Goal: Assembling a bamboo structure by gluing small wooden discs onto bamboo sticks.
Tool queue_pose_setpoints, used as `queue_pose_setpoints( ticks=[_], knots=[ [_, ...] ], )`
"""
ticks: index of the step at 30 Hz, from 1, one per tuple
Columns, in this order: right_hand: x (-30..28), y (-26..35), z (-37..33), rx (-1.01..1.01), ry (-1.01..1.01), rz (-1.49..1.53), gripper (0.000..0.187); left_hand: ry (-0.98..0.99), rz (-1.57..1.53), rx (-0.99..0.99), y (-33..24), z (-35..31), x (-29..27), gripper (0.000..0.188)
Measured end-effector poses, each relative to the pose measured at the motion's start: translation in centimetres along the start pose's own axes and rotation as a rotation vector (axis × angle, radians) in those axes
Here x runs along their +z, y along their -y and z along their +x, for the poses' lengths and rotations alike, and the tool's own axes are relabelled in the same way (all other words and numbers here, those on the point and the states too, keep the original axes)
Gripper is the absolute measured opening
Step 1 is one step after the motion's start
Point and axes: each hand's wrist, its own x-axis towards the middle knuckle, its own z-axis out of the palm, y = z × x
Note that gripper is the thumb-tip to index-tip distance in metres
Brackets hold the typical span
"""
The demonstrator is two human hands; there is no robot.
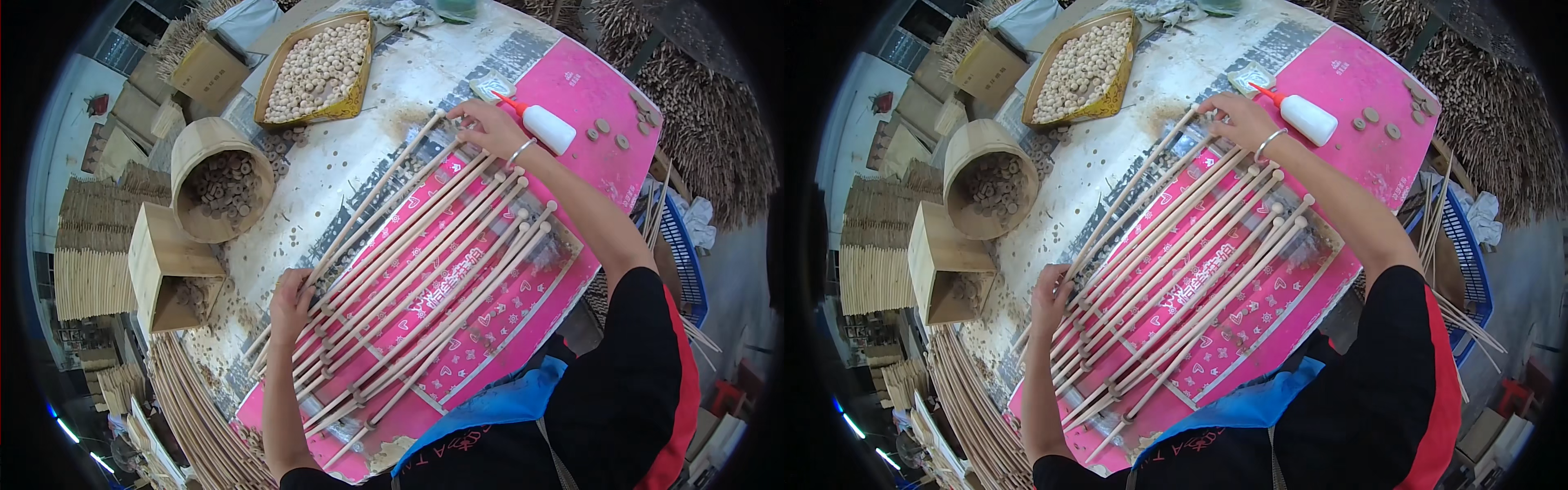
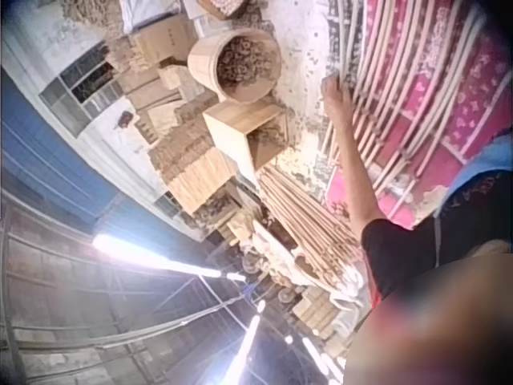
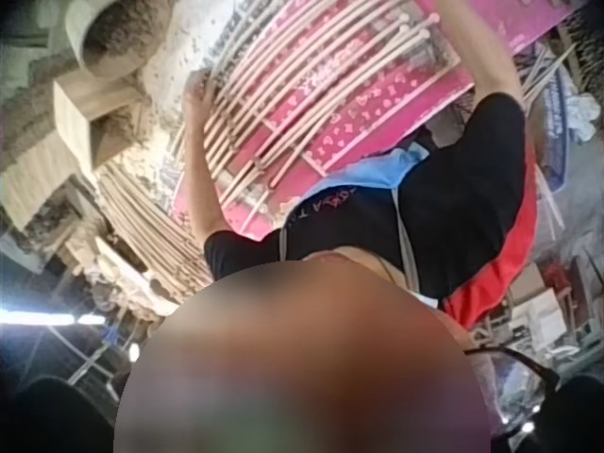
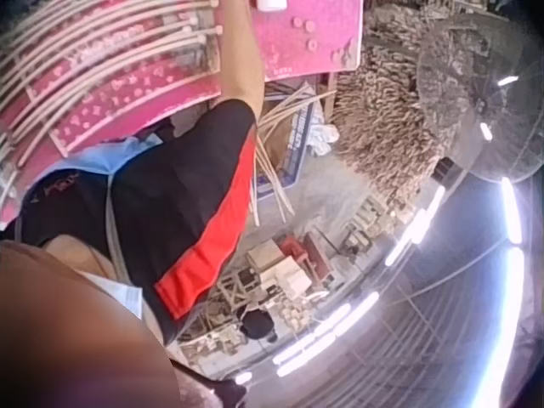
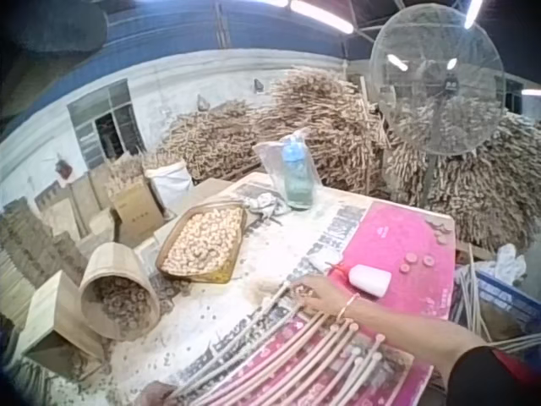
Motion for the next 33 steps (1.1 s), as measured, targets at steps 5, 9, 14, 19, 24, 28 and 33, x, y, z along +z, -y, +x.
queue_pose_setpoints(
  ticks=[5, 9, 14, 19, 24, 28, 33],
  knots=[
    [-2.5, 1.8, -2.9, 0.001, 0.124, -0.003, 0.021, -0.006, 0.030, 0.052, -0.1, 0.5, -0.5, 0.035],
    [-1.6, 2.8, -4.9, -0.442, 0.210, -0.179, 0.026, 0.052, 0.086, -0.044, -0.6, 1.6, -0.9, 0.039],
    [-0.6, 2.0, -5.3, -0.392, 0.179, -0.186, 0.015, -0.014, 0.330, 0.108, -0.4, 1.5, 0.2, 0.041],
    [0.5, 2.4, -5.6, -0.432, 0.136, -0.290, 0.011, -0.038, 0.255, 0.094, -0.6, 0.9, 0.3, 0.039],
    [-0.1, 3.0, -4.3, -0.423, 0.168, -0.222, 0.011, 0.023, 0.141, 0.056, -2.1, 1.0, -0.9, 0.033],
    [0.6, 3.0, 0.5, -0.429, 0.168, -0.133, 0.011, 0.088, 0.124, -0.006, -2.4, 1.3, -2.6, 0.047],
    [2.5, -0.9, 2.7, -0.403, 0.185, -0.174, 0.011, 0.140, 0.023, -0.134, -1.0, 1.9, -2.1, 0.029]
  ],
)
